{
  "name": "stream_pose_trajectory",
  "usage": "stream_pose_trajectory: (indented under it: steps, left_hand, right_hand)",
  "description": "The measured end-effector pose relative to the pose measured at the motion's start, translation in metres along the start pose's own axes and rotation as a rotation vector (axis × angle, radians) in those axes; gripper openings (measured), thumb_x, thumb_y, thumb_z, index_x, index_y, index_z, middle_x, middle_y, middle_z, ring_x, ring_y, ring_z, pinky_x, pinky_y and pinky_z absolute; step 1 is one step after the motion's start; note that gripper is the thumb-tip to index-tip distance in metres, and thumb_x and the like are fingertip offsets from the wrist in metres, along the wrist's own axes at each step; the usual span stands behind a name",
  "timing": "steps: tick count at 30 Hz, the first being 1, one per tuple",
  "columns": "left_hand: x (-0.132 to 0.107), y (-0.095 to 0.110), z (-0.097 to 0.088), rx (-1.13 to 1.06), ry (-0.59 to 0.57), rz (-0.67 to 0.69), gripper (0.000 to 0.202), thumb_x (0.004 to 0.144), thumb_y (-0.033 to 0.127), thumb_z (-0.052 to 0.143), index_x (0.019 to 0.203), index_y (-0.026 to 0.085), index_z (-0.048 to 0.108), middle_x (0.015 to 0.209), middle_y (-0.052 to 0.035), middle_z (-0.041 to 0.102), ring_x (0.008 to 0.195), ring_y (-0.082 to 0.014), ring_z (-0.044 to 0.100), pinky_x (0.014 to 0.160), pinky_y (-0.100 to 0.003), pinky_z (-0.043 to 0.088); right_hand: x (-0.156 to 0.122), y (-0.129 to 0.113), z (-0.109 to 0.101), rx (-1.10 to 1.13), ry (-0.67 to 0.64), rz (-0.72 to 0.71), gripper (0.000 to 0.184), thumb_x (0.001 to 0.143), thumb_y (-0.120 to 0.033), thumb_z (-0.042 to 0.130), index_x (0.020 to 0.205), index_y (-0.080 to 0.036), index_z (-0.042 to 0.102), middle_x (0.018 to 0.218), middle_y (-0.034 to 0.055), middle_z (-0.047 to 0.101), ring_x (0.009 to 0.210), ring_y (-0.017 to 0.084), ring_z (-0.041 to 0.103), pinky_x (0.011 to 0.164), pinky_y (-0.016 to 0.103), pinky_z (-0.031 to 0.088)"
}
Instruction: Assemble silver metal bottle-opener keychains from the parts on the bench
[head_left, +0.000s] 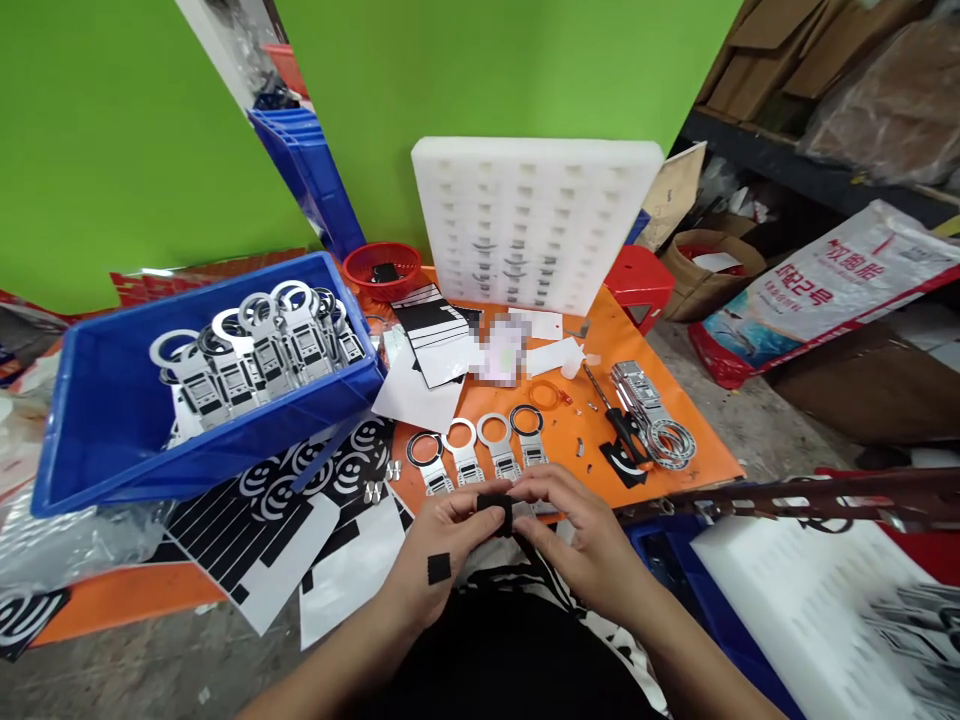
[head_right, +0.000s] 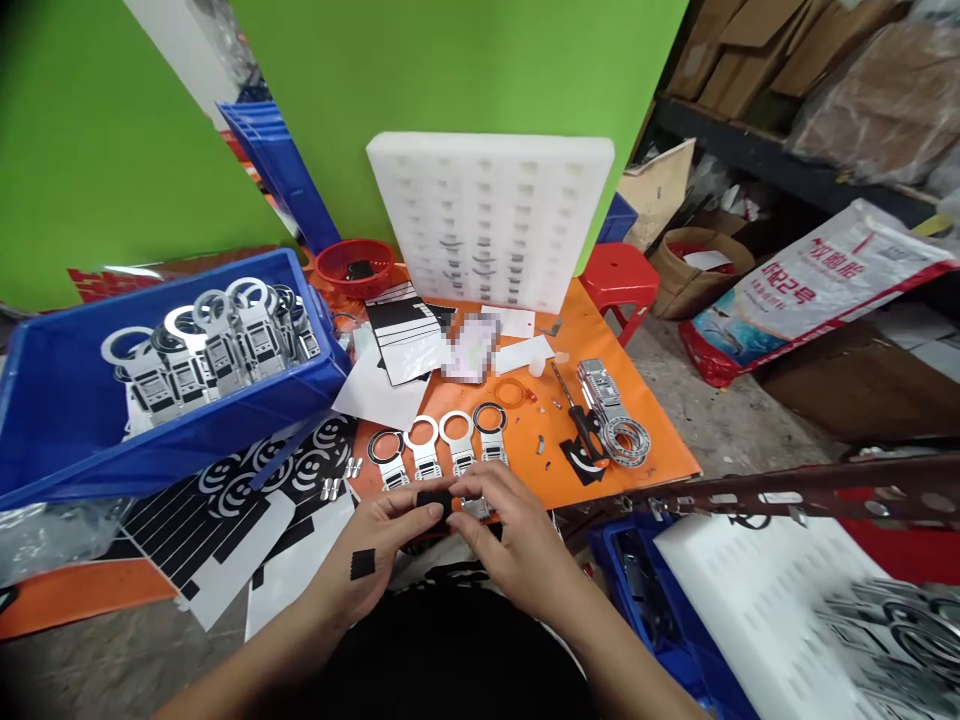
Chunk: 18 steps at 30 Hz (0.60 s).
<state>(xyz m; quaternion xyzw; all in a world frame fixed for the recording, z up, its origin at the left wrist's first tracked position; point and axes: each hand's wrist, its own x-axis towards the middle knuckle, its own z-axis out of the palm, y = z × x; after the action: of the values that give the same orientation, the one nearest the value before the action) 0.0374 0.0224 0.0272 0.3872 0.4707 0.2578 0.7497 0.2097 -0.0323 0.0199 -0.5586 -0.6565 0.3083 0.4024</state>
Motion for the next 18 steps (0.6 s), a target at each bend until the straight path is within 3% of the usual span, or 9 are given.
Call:
stream_pose_trajectory:
  steps: [3,8,18]
  left_hand:
    - [0.004,-0.008,0.006,0.083,0.026,0.038,0.013,0.066,0.033,0.079,0.065,0.020,0.077,0.116,-0.0087,0.070,0.101,-0.0309,0.064,0.088,-0.036,0.051]
    - [0.010,-0.021,0.013,0.159,0.061,0.093,0.009,0.072,0.028,0.074,0.068,0.020,0.077,0.115,-0.0076,0.072,0.100,-0.0289,0.066,0.086,-0.034,0.052]
    - [0.007,-0.015,0.025,0.368,0.066,0.223,0.015,0.078,0.021,0.063,0.066,0.018,0.072,0.110,-0.0053,0.073,0.104,-0.0239,0.067,0.089,-0.030,0.051]
  right_hand:
    - [0.000,0.003,-0.003,0.001,0.058,-0.003,0.008,0.092,-0.021,0.056,0.094,-0.025,0.063,0.099,0.0052,0.065,0.093,0.018,0.065,0.080,0.030,0.054]
    - [-0.005,0.009,0.001,-0.065,0.125,-0.008,0.007,0.091,-0.018,0.057,0.089,-0.023,0.060,0.092,0.0050,0.064,0.088,0.019,0.063,0.078,0.032,0.052]
    - [-0.010,0.012,0.003,-0.100,0.170,-0.026,0.008,0.090,-0.015,0.058,0.086,-0.022,0.056,0.087,0.0034,0.062,0.084,0.018,0.061,0.076,0.033,0.047]
